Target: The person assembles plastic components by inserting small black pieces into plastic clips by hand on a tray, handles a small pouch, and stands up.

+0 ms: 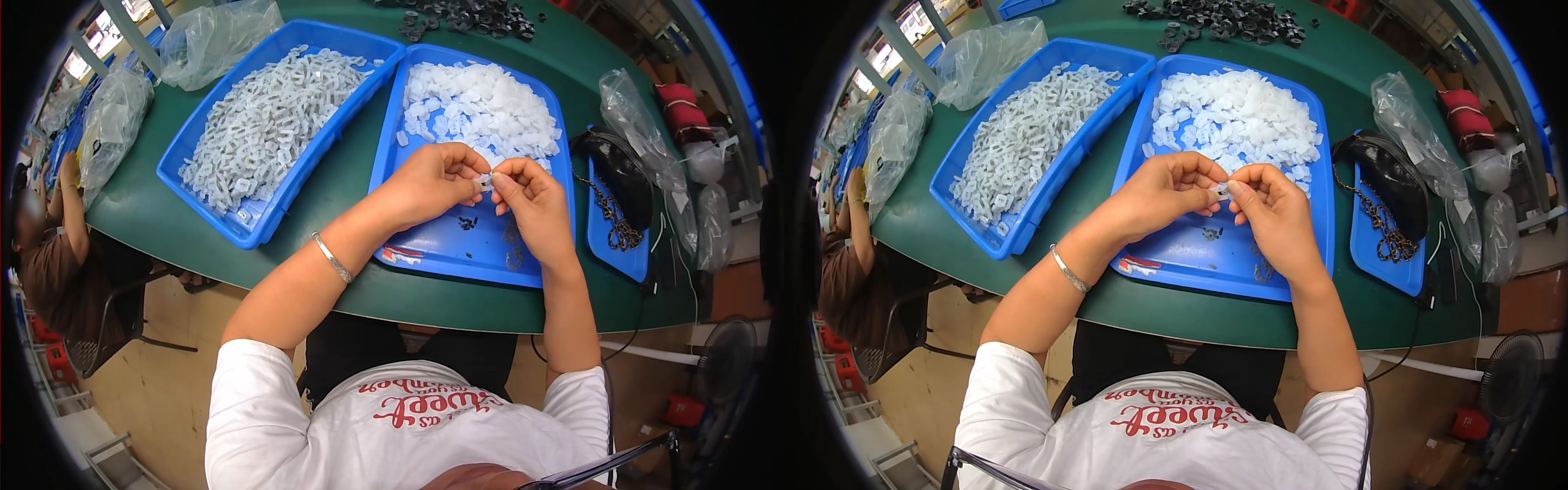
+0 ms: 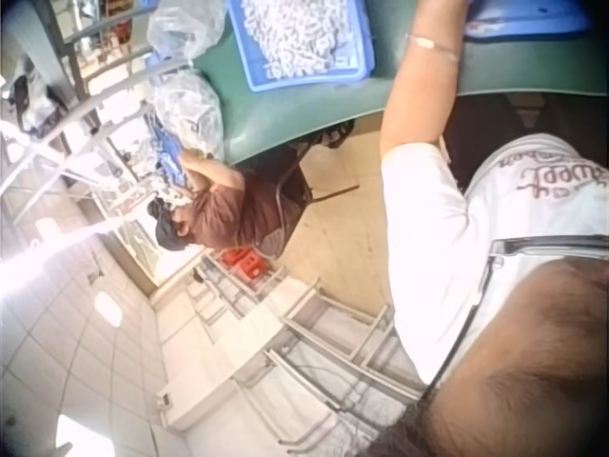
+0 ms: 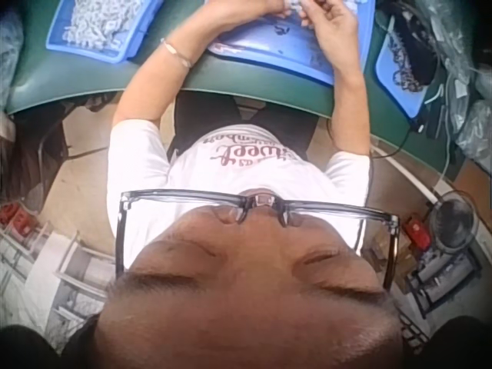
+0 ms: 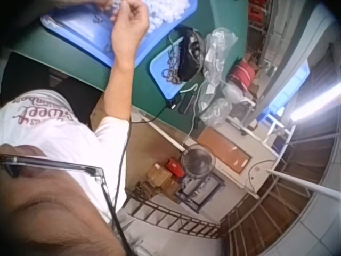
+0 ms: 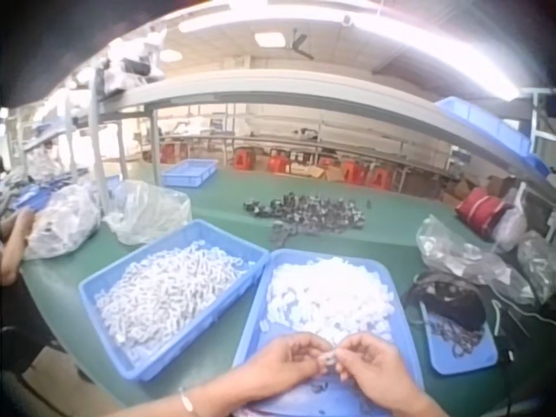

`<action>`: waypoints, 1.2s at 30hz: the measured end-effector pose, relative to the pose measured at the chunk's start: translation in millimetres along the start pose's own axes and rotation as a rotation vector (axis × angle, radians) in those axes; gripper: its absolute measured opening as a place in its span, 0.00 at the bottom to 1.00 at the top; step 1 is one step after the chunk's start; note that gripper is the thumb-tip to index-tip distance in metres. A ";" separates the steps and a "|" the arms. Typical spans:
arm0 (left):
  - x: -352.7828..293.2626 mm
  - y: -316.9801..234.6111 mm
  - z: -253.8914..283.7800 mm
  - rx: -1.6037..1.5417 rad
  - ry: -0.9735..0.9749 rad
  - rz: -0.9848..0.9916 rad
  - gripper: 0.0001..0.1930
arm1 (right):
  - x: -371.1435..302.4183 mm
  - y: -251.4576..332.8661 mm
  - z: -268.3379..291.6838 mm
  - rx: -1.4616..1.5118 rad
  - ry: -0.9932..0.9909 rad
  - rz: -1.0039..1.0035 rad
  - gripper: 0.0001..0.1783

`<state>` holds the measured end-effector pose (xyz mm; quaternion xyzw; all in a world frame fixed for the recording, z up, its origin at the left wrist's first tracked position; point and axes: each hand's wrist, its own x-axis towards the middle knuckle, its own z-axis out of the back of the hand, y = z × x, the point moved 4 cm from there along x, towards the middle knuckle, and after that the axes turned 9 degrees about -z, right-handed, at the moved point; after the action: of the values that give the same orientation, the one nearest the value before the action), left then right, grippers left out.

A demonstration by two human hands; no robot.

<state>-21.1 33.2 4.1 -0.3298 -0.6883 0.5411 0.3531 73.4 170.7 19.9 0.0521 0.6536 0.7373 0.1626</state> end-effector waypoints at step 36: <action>-2.0 0.1 -2.3 0.203 -0.005 -0.023 0.13 | 1.9 -1.7 3.4 -0.079 0.071 -0.024 0.11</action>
<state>-18.1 32.7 4.1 -0.2829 -0.6347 0.6048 0.3891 72.9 174.7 18.4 0.0114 0.6299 0.7620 0.1502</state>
